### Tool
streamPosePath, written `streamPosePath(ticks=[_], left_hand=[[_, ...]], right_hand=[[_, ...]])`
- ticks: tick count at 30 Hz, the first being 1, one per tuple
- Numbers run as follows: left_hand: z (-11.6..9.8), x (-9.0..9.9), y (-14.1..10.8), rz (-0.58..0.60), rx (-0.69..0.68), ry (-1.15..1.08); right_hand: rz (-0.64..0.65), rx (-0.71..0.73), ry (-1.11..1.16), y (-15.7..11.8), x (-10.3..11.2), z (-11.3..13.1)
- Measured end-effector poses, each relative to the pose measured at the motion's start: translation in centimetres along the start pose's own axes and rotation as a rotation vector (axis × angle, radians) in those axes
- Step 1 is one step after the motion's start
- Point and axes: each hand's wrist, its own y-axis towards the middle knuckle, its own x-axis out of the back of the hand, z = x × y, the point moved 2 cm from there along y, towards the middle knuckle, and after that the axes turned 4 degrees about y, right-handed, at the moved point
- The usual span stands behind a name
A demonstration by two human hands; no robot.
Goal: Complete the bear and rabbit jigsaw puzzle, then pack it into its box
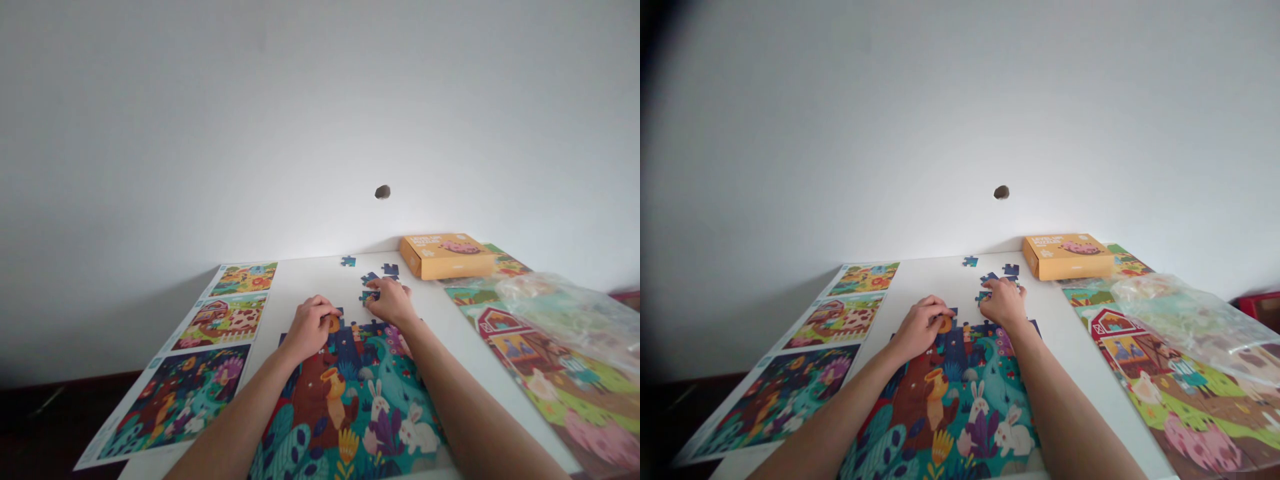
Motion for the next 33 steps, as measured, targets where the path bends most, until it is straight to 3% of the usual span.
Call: streamPosePath(ticks=[7, 13, 16, 22, 33], left_hand=[[0.0, 0.0, 0.0, 0.004, 0.012, 0.002], [0.0, -0.1, 0.0, 0.003, 0.013, -0.003], [0.2, -0.1, -0.1, 0.005, 0.014, -0.002], [0.2, -0.1, 0.0, 0.003, 0.005, 0.006], [0.2, -0.2, 0.0, 0.005, 0.003, 0.001]], right_hand=[[0.028, 0.201, 0.052, -0.1, -0.4, 0.5], [-0.191, -0.037, -0.017, 0.0, 0.8, -0.2], [-0.219, -0.082, -0.065, -0.1, 0.7, -0.5], [-0.078, 0.142, -0.006, -0.1, -0.2, 0.3], [0.125, 0.287, 0.001, -0.4, -1.2, 0.9]])
